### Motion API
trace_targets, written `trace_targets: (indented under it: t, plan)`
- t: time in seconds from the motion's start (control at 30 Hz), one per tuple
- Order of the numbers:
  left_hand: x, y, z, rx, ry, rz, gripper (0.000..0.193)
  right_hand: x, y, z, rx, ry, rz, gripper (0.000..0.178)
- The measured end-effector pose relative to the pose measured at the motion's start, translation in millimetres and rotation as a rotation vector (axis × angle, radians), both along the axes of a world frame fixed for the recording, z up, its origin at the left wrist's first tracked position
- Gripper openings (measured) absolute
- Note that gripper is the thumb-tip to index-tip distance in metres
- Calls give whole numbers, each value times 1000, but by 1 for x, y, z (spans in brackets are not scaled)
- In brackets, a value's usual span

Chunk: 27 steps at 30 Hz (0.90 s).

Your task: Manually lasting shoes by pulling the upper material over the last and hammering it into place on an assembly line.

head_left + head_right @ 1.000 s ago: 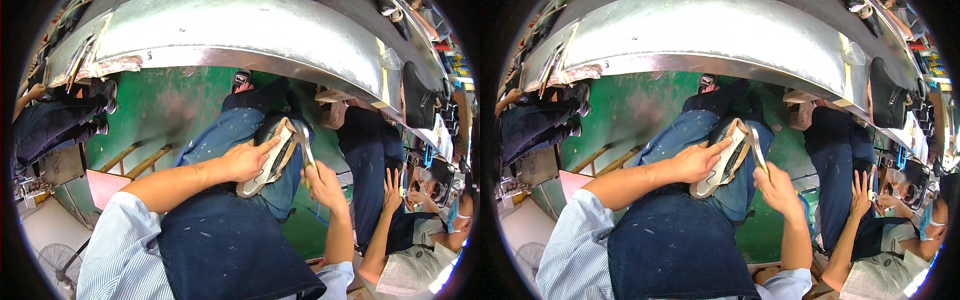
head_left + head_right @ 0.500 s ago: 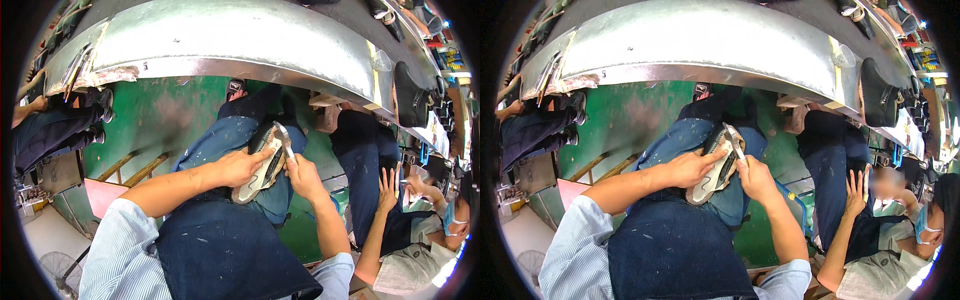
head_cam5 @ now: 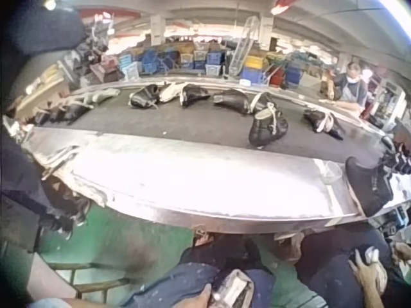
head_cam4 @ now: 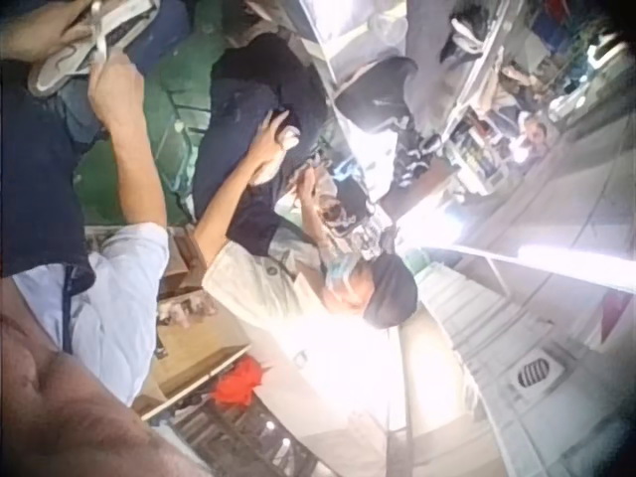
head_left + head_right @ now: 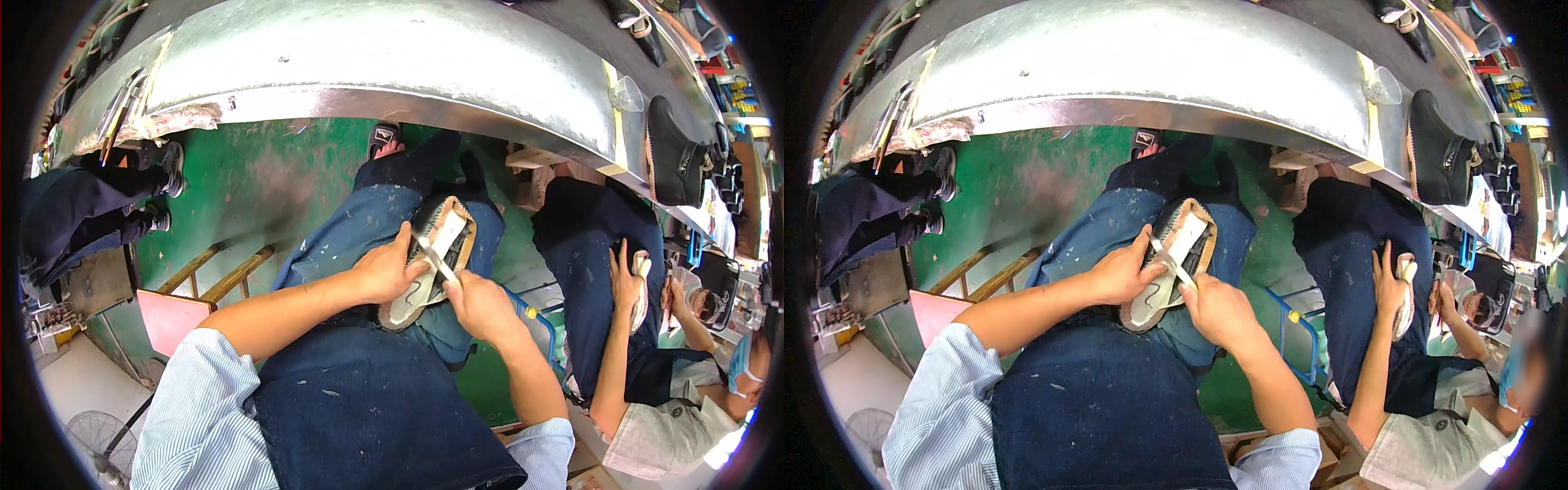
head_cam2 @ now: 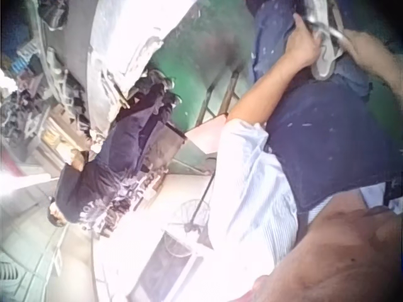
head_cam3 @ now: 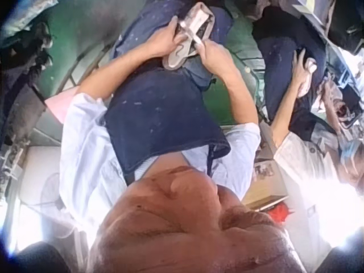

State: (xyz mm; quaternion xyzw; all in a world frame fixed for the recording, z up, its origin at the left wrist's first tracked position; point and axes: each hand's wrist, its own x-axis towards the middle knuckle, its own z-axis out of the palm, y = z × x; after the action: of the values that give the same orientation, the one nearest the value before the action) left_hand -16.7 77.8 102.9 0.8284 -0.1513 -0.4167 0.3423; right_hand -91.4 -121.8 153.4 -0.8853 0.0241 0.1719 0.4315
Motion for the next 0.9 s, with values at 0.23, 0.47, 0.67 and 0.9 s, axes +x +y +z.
trace_targets:
  t: [0.23,0.47,0.67,0.9]
  plan:
    - [1,1,-7,-27,93,17,89,-4,7,6,-315,233,150,37]
    - [-19,27,-8,-298,158,38,111,-13,9,6,-316,293,140,38]
    - [12,36,20,-124,284,-93,113,-65,-7,-26,171,275,-186,30]
    - [88,76,27,-440,38,-5,50,-75,19,-17,337,226,-292,27]
